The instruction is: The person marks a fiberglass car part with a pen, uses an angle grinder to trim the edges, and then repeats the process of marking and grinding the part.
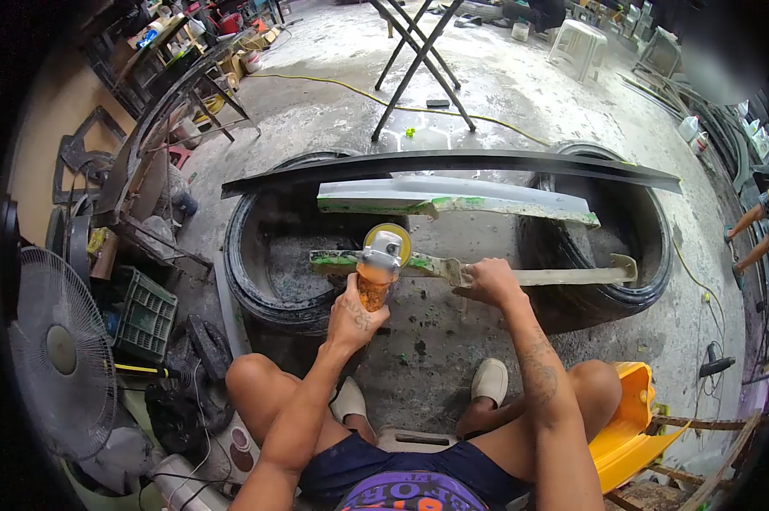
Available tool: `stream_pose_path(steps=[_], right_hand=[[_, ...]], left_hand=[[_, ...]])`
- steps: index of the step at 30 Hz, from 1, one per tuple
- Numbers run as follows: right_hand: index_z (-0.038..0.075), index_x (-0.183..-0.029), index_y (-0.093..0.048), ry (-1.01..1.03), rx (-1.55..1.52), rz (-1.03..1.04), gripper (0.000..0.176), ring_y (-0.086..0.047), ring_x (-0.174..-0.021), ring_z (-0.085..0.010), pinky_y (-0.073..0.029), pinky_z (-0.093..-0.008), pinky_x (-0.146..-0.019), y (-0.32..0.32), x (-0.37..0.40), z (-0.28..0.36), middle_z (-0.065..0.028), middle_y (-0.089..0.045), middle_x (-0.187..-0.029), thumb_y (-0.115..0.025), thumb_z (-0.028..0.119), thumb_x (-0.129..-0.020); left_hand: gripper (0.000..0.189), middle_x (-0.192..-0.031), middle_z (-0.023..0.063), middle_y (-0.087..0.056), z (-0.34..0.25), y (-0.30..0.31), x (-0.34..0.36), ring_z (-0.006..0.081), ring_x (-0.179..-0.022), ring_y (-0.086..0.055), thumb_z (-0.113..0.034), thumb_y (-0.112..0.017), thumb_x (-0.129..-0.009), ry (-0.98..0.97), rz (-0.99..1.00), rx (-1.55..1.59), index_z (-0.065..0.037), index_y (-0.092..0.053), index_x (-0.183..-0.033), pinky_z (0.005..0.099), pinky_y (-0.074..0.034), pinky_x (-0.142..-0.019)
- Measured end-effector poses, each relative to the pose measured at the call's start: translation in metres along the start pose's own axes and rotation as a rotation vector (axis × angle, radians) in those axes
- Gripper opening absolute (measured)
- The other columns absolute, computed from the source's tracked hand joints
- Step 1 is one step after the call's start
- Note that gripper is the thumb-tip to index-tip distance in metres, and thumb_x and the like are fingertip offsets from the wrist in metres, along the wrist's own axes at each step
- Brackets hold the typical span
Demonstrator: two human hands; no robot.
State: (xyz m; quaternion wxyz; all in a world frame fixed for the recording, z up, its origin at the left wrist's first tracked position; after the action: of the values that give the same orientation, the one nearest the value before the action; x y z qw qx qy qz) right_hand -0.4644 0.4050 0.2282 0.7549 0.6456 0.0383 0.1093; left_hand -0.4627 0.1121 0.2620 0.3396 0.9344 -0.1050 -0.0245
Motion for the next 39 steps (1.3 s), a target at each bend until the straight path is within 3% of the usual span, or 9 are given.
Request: stream_pose_path(steps=[15, 25, 31, 33, 34, 37, 39], right_hand=[[0.015, -0.097, -0.074, -0.036, -0.002, 0.032, 0.049, -0.067, -0.079, -0.0369, -0.053, -0.0467, -0.074, -0.002, -0.002, -0.002, -0.0172, -0.069, -0.080, -0.068, 0.059, -0.076], [0.013, -0.095, -0.074, -0.051, -0.007, 0.043, 0.051, -0.067, -0.079, -0.0372, -0.053, -0.0468, -0.074, -0.001, -0.001, 0.000, -0.0176, -0.069, -0.080, -0.069, 0.059, -0.075], [0.011, -0.091, -0.073, -0.005, -0.008, -0.027, 0.058, -0.066, -0.077, -0.0394, -0.052, -0.0488, -0.071, -0.003, -0.003, -0.004, -0.0199, -0.067, -0.076, -0.065, 0.065, -0.075], [0.010, -0.091, -0.073, -0.006, 0.004, -0.005, 0.041, -0.066, -0.077, -0.0395, -0.052, -0.0490, -0.071, 0.001, -0.001, -0.001, -0.0203, -0.067, -0.076, -0.065, 0.049, -0.079], [0.010, -0.091, -0.073, -0.006, 0.004, -0.006, 0.041, -0.066, -0.077, -0.0395, -0.052, -0.0490, -0.071, -0.001, -0.002, -0.002, -0.0203, -0.067, -0.076, -0.065, 0.049, -0.079], [0.012, -0.094, -0.074, -0.032, 0.011, 0.017, 0.051, -0.066, -0.079, -0.0389, -0.053, -0.0478, -0.074, -0.004, -0.002, -0.005, -0.0187, -0.068, -0.079, -0.067, 0.060, -0.077], [0.009, -0.093, -0.072, 0.011, 0.018, -0.032, 0.026, -0.065, -0.076, -0.0402, -0.053, -0.0497, -0.070, -0.002, -0.002, -0.004, -0.0208, -0.066, -0.076, -0.058, 0.017, -0.072]], left_hand=[[0.054, -0.096, 0.0271, -0.066, -0.001, 0.005, -0.004, 0.0476, -0.093, -0.063, -0.022, -0.068, -0.070, 0.020, -0.014, 0.002, -0.001, -0.044, -0.114, 0.0506, -0.051, -0.081], [0.060, -0.096, 0.0276, -0.066, 0.004, 0.003, -0.005, 0.0468, -0.095, -0.063, -0.023, -0.069, -0.070, 0.010, -0.005, 0.007, -0.001, -0.044, -0.120, 0.0490, -0.050, -0.085], [0.058, -0.098, 0.0273, -0.066, 0.000, -0.001, -0.004, 0.0467, -0.096, -0.063, -0.022, -0.069, -0.068, -0.001, -0.005, -0.012, 0.000, -0.044, -0.115, 0.0503, -0.051, -0.083], [0.059, -0.099, 0.0274, -0.066, -0.002, 0.002, -0.003, 0.0468, -0.096, -0.063, -0.022, -0.070, -0.068, 0.002, -0.001, -0.004, 0.000, -0.044, -0.116, 0.0503, -0.051, -0.083], [0.060, -0.099, 0.0275, -0.066, -0.003, 0.002, -0.002, 0.0468, -0.096, -0.063, -0.022, -0.070, -0.068, 0.004, 0.008, 0.005, -0.001, -0.043, -0.117, 0.0504, -0.051, -0.084], [0.062, -0.101, 0.0273, -0.066, 0.002, 0.006, -0.009, 0.0468, -0.096, -0.063, -0.023, -0.070, -0.068, 0.014, 0.015, -0.012, -0.001, -0.043, -0.119, 0.0503, -0.051, -0.085], [0.063, -0.102, 0.0272, -0.066, 0.004, 0.006, -0.012, 0.0470, -0.097, -0.063, -0.024, -0.071, -0.068, 0.022, 0.005, -0.013, -0.001, -0.042, -0.120, 0.0502, -0.051, -0.085]])
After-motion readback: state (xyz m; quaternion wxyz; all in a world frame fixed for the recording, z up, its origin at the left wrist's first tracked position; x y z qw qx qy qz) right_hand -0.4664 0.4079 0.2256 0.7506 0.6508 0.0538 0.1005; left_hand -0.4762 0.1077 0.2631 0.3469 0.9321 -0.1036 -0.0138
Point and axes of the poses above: each hand's wrist, its own x-axis away from the middle knuckle, its own y-axis out of the back of the hand, z = x × y, the point moved 1 cm from there along -x, towards the middle knuckle
